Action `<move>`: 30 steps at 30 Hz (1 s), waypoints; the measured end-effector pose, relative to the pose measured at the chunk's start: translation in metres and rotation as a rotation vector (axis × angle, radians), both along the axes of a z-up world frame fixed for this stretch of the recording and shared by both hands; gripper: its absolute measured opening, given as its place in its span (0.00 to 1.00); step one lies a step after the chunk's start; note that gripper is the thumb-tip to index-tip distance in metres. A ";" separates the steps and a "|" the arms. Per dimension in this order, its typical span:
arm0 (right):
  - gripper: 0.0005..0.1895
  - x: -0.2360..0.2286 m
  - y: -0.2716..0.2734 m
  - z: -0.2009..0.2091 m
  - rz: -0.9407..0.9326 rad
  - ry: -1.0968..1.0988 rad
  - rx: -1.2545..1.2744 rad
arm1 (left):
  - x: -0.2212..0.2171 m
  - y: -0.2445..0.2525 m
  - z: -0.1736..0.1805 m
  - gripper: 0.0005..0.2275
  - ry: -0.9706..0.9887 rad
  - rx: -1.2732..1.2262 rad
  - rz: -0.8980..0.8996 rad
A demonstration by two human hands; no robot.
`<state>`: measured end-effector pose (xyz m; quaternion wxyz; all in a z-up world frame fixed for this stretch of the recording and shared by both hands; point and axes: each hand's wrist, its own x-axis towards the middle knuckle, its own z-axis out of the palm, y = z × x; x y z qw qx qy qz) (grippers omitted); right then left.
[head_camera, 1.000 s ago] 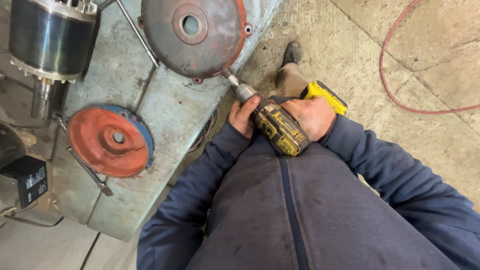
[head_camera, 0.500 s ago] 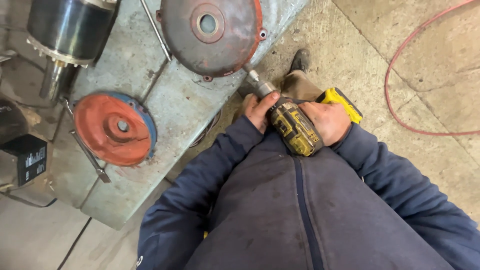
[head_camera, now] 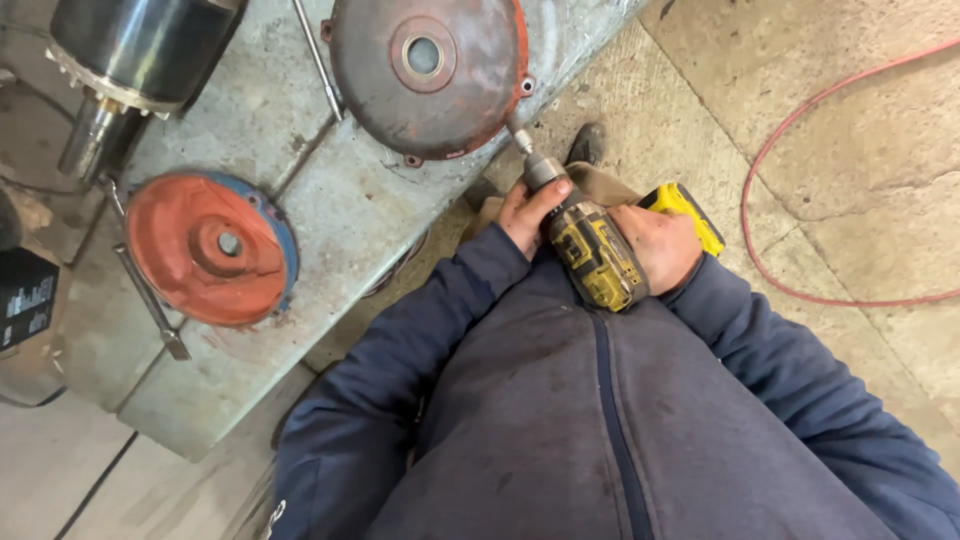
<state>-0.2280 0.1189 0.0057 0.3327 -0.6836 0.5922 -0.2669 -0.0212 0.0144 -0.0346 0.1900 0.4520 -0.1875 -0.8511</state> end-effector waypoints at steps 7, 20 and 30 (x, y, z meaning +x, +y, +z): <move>0.16 0.001 -0.012 -0.003 0.029 -0.023 -0.059 | 0.006 -0.004 -0.001 0.17 0.021 -0.056 0.039; 0.14 -0.003 -0.031 -0.001 0.113 -0.059 -0.048 | 0.010 -0.005 0.006 0.19 0.023 -0.086 0.070; 0.13 -0.017 -0.027 -0.007 0.134 -0.092 0.052 | 0.003 0.008 0.015 0.19 0.010 -0.010 0.035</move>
